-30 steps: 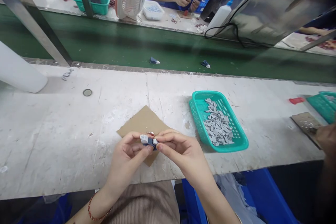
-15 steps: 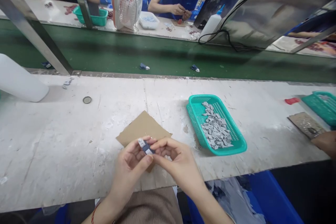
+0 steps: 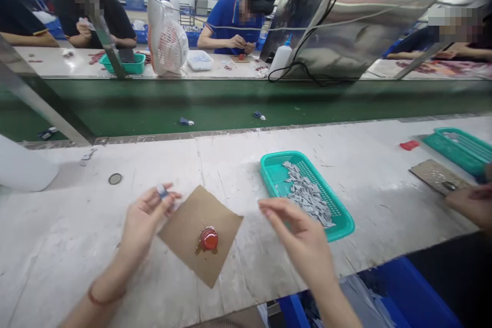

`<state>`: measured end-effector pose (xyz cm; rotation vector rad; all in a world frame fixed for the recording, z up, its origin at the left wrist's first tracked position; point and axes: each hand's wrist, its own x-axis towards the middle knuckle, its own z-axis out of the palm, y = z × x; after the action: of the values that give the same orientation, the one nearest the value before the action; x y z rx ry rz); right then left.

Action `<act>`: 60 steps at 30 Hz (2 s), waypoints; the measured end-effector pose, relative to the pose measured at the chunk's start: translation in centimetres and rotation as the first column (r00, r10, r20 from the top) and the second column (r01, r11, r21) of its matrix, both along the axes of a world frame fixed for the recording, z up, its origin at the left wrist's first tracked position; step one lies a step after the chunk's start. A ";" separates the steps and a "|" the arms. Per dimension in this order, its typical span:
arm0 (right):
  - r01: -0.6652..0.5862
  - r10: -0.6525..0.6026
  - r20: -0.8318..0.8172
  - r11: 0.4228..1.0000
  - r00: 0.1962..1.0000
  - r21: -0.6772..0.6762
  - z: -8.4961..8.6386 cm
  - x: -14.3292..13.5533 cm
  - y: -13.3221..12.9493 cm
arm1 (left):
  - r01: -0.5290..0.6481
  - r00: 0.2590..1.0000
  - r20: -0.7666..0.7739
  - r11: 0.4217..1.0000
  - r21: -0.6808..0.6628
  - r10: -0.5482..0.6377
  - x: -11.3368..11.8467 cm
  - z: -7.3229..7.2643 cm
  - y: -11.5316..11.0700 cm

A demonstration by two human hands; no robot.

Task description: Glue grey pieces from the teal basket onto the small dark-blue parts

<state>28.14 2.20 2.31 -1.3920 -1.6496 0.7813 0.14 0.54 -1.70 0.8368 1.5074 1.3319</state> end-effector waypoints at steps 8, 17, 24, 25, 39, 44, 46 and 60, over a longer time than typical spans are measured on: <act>0.085 -0.012 0.475 0.987 0.880 -0.133 -1.0 8.8 6.4 | -0.216 0.709 -0.675 0.974 0.070 0.206 -11.1 1.5 15.4; 0.067 0.044 0.494 0.977 0.868 -0.204 -2.2 6.1 8.5 | -0.090 0.409 -0.911 0.996 0.006 0.042 -14.5 -0.2 22.0; 0.045 -0.073 0.378 0.995 0.923 0.084 -0.8 5.7 6.6 | 0.226 0.396 -0.916 0.973 0.034 -0.060 -12.7 0.4 22.8; 0.019 -0.061 0.362 0.993 0.930 0.120 -0.4 5.3 5.8 | 0.273 0.418 -0.904 0.961 0.030 -0.091 -12.3 0.4 23.0; -0.112 0.101 0.333 0.994 0.937 0.012 -6.2 0.6 -3.9 | 0.086 0.971 -0.232 0.988 0.128 -0.055 -6.5 1.3 18.5; -0.101 0.106 0.304 0.994 0.947 -0.030 -5.8 0.6 -3.9 | 0.121 0.932 0.339 0.992 0.035 -0.126 -3.6 2.1 9.7; -0.100 0.115 0.260 0.993 0.959 -0.068 -5.2 0.4 -3.8 | 0.154 0.937 0.321 0.988 -0.030 -0.136 -2.8 2.2 6.2; -0.384 0.394 0.095 0.917 0.914 -0.106 -2.2 -6.0 -2.4 | 0.075 0.982 0.185 0.988 -0.136 -0.049 1.5 0.0 -6.4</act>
<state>22.18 -0.17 0.06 -1.1954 -2.0415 1.0231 1.61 -5.82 -1.72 0.6488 1.4037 1.2056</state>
